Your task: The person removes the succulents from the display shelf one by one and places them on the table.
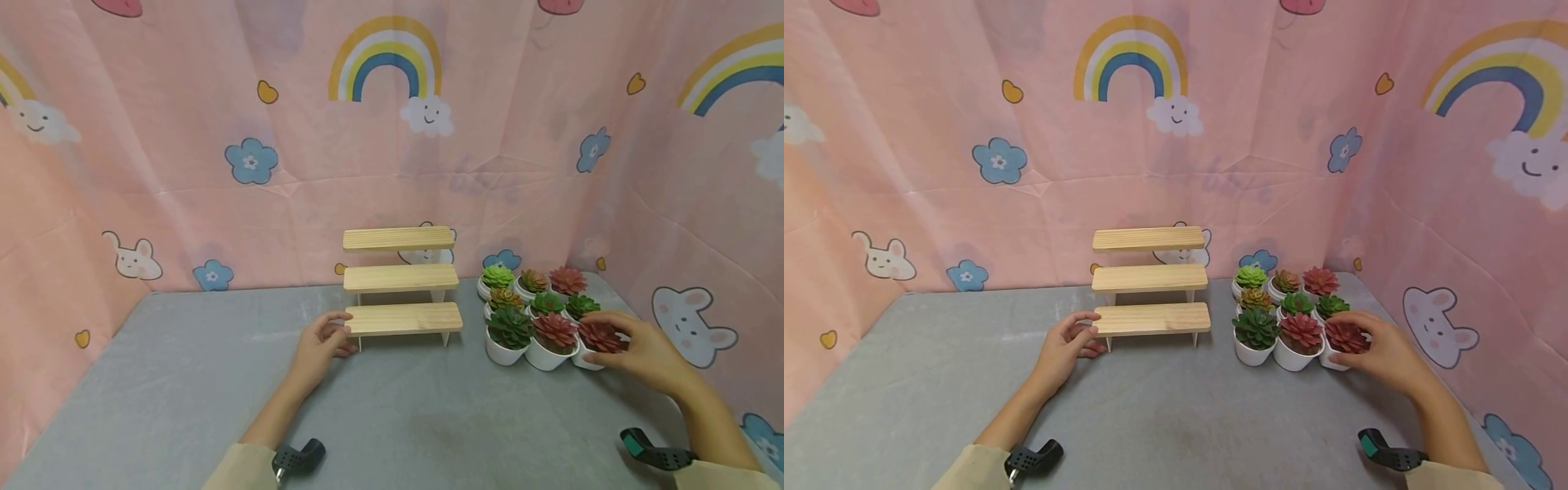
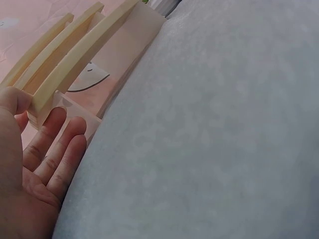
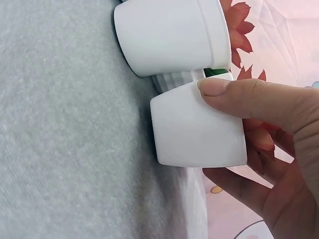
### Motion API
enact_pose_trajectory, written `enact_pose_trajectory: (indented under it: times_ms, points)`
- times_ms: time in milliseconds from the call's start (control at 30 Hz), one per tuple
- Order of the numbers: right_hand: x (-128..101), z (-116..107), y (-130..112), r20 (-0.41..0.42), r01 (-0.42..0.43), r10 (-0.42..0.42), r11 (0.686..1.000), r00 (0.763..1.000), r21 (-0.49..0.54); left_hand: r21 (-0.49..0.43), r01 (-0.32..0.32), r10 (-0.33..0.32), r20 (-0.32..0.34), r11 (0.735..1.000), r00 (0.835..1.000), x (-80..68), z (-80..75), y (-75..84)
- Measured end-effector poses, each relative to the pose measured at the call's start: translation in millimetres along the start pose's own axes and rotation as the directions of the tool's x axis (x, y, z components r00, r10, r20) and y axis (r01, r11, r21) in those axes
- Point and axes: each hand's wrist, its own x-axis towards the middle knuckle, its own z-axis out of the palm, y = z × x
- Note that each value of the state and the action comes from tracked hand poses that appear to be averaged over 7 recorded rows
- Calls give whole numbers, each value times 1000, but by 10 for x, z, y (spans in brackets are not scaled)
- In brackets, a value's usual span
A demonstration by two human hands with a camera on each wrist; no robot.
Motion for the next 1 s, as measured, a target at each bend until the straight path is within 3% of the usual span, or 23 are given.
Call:
enact_pose_trajectory:
  times_ms: [1000]
  points:
    - [-7,28,20,-6,50,-50,997,999,59,-2,8,-8,5,1000,1000,-15,-7,24]
